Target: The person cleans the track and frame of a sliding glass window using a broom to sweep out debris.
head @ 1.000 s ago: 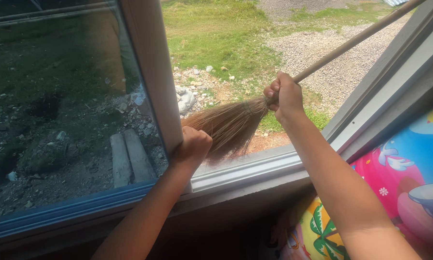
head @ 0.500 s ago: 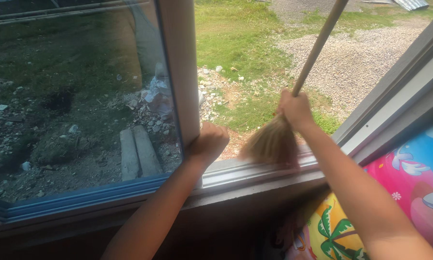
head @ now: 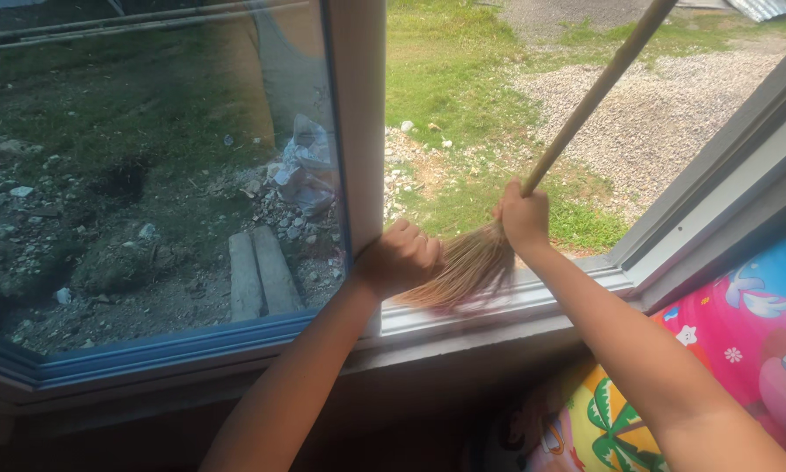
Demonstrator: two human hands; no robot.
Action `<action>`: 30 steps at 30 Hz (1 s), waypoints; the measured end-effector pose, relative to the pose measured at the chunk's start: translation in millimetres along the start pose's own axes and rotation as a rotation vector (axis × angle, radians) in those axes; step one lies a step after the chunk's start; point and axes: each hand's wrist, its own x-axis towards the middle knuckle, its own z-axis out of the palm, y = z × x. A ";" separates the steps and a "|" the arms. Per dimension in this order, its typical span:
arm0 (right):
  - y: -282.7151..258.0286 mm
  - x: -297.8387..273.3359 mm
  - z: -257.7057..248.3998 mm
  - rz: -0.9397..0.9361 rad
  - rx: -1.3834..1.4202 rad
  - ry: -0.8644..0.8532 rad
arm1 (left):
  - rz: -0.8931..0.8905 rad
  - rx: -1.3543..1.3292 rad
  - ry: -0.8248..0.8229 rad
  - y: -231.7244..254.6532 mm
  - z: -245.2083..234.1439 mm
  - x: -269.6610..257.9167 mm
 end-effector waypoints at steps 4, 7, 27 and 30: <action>-45.1 31.7 -30.3 -0.111 -0.282 0.136 | -0.001 0.003 -0.039 -0.5 2.3 -2.6; -59.8 40.2 -30.1 -0.072 0.241 0.057 | 0.003 -0.008 -0.007 -0.2 0.5 0.2; -5.3 3.7 3.8 0.197 0.180 -0.008 | -0.022 0.001 -0.004 1.3 -0.5 1.5; 30.2 12.9 -48.3 0.101 -0.365 0.116 | 0.029 0.064 -0.020 -0.1 -0.1 -0.2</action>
